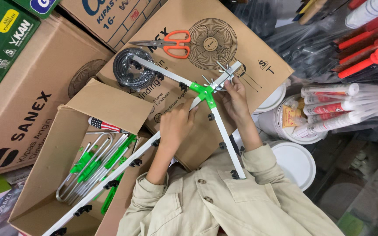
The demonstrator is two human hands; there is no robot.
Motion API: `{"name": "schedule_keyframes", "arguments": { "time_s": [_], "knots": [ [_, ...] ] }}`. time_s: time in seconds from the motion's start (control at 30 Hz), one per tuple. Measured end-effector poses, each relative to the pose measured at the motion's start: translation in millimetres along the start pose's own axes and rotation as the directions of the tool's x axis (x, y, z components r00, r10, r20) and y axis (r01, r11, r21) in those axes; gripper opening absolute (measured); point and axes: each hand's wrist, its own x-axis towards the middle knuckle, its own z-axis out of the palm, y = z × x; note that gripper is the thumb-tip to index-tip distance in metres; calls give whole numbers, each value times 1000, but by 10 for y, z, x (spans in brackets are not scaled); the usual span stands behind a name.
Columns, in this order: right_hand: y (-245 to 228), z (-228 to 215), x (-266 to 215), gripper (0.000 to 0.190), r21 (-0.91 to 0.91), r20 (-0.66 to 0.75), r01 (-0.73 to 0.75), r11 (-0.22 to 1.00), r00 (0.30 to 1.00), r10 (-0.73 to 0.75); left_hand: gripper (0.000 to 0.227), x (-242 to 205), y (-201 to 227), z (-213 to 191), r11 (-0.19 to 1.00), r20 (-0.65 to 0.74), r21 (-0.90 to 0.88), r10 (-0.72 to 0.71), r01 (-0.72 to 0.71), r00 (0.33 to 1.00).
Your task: The person assembles a television antenna by taking aluminum tubes from a box and attaching them to a central frame using brackets and screws. They insert the fasteners through the components and tighten them by hand to build the structure.
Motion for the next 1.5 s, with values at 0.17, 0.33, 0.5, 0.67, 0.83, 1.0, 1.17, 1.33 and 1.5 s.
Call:
{"name": "schedule_keyframes", "arguments": {
  "time_s": [0.17,0.33,0.5,0.67,0.83,1.0,1.17,1.33,1.5],
  "knots": [
    [23,-28,-17,37,-13,1,5,1000,1000,-5,33,5,-18,20,1000,-2,-8,6,-6,1000],
    [21,-60,-34,38,-1,8,-25,1000,1000,25,33,-8,-19,27,1000,-45,-7,30,-30,999],
    [-60,50,10,46,16,58,-47,999,997,46,35,-47,39,53,997,-119,12,71,-70,990],
    [-53,48,85,40,37,-9,-32,999,999,32,33,-44,71,26,992,-141,-111,49,-65,989],
    [-11,-30,152,36,9,-44,28,1000,999,-27,32,-263,80,-186,980,-291,-84,148,-180,945],
    [-65,-63,272,36,12,-43,37,999,998,-36,38,-820,-102,-700,1000,-344,-10,13,-18,939],
    [-5,-203,483,29,38,-74,8,999,997,-5,33,-904,-519,-631,979,-252,118,-130,164,959],
    [-57,-179,633,38,-125,-42,9,992,999,-14,31,-851,-577,-410,972,-271,103,-176,210,946],
    [-319,445,20,70,-898,297,382,220,892,-340,31,-738,-540,-323,951,-360,253,-76,175,930]
  ]
}}
